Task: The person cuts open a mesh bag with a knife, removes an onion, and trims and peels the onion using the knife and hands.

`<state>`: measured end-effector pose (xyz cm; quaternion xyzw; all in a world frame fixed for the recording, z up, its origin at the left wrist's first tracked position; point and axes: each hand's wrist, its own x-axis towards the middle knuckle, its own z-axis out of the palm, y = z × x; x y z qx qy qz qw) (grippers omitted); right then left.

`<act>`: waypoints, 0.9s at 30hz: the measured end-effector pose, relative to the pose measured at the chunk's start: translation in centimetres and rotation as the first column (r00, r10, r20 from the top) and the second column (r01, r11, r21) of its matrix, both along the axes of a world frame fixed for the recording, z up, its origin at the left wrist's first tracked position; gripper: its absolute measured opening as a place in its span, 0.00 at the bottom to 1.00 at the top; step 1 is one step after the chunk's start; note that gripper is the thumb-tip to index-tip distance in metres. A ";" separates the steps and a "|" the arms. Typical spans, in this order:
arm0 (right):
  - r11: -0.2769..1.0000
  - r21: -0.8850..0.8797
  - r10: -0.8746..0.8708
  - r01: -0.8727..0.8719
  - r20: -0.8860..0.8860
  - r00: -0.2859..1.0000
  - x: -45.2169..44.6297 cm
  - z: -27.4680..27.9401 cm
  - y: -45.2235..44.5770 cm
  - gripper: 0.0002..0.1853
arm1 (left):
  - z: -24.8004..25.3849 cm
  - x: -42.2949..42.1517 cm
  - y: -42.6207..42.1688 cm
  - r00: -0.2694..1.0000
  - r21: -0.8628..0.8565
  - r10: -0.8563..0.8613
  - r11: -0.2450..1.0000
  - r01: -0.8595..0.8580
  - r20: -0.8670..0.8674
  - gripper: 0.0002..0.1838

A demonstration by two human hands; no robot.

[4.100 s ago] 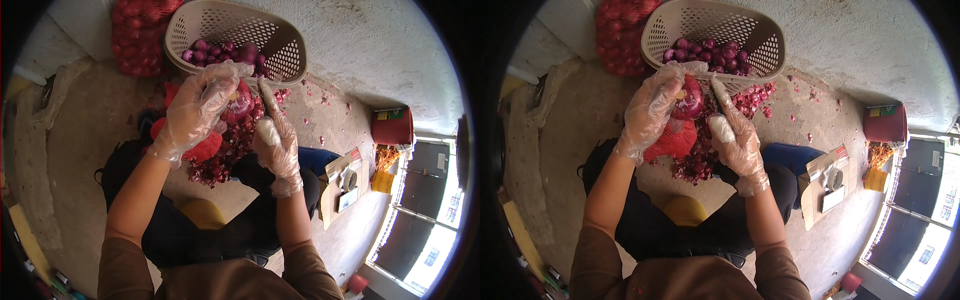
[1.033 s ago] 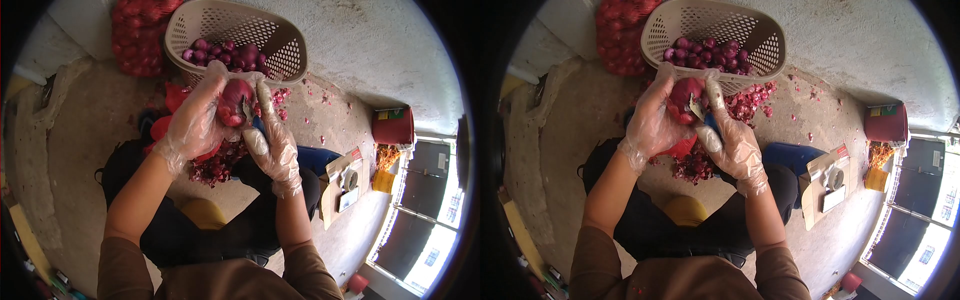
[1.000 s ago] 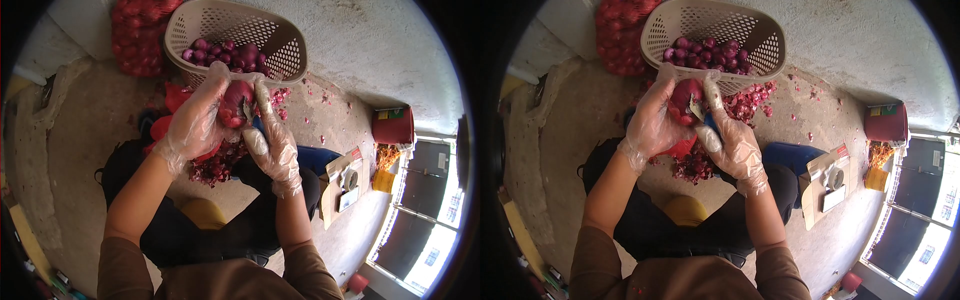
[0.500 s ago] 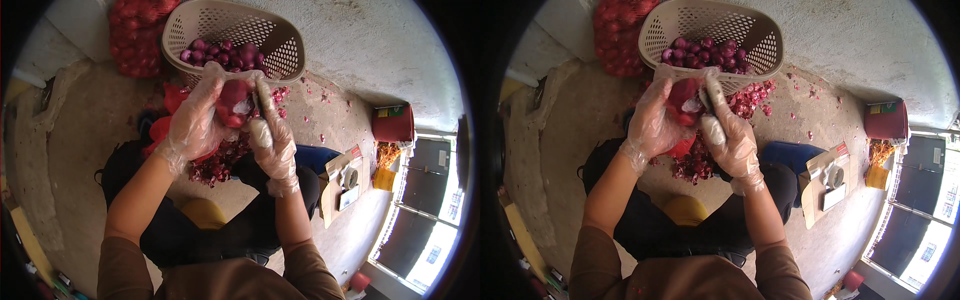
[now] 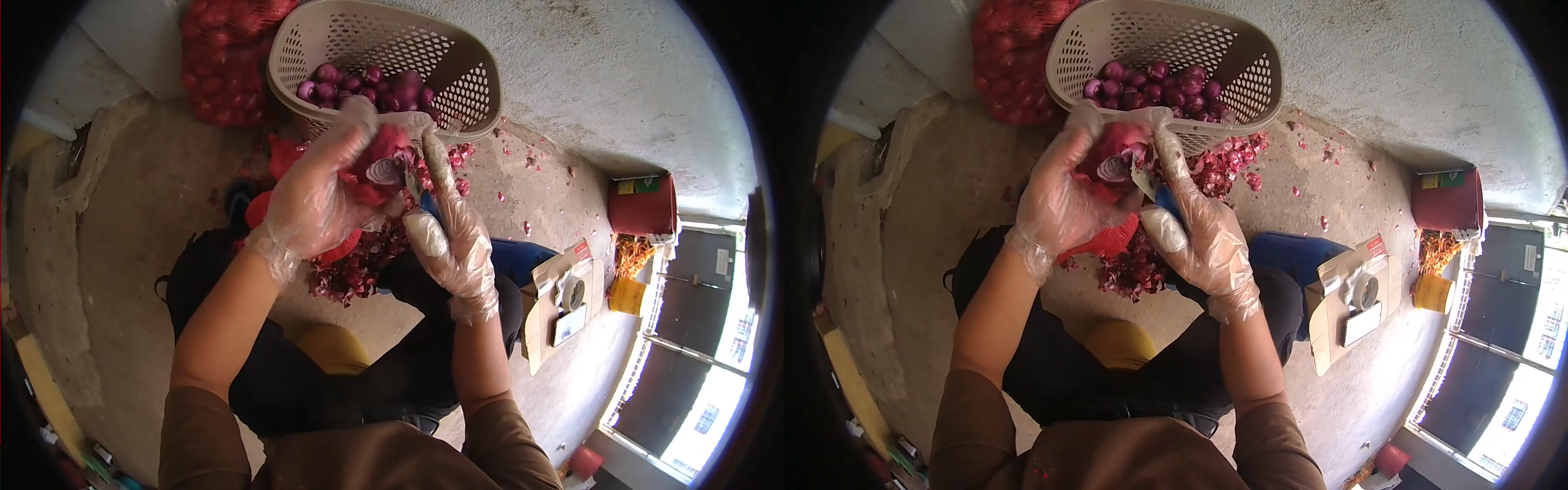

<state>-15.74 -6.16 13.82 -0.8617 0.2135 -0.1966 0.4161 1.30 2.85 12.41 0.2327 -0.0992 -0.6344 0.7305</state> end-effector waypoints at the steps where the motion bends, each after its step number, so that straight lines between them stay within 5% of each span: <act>1: 1.000 -0.010 0.017 -0.017 0.002 1.000 -0.1 0.0 -0.2 0.37 | 0.1 0.1 0.2 0.999 0.043 -0.008 0.999 0.006 0.045 0.24; 3: 0.998 -0.041 0.052 -0.051 0.028 0.998 -0.1 0.0 -0.6 0.36 | 0.4 0.3 0.4 0.991 0.127 -0.030 0.992 0.013 0.134 0.23; 14: 0.999 -0.051 0.016 -0.019 -0.051 0.999 -0.1 0.7 -0.2 0.33 | -1.5 0.6 -0.3 0.868 0.003 0.125 0.990 -0.144 0.481 0.21; 27: 0.992 -0.057 0.117 -0.116 0.018 0.993 -0.2 0.3 -0.9 0.34 | -0.3 0.4 -0.4 0.866 0.096 0.102 0.981 -0.170 0.489 0.26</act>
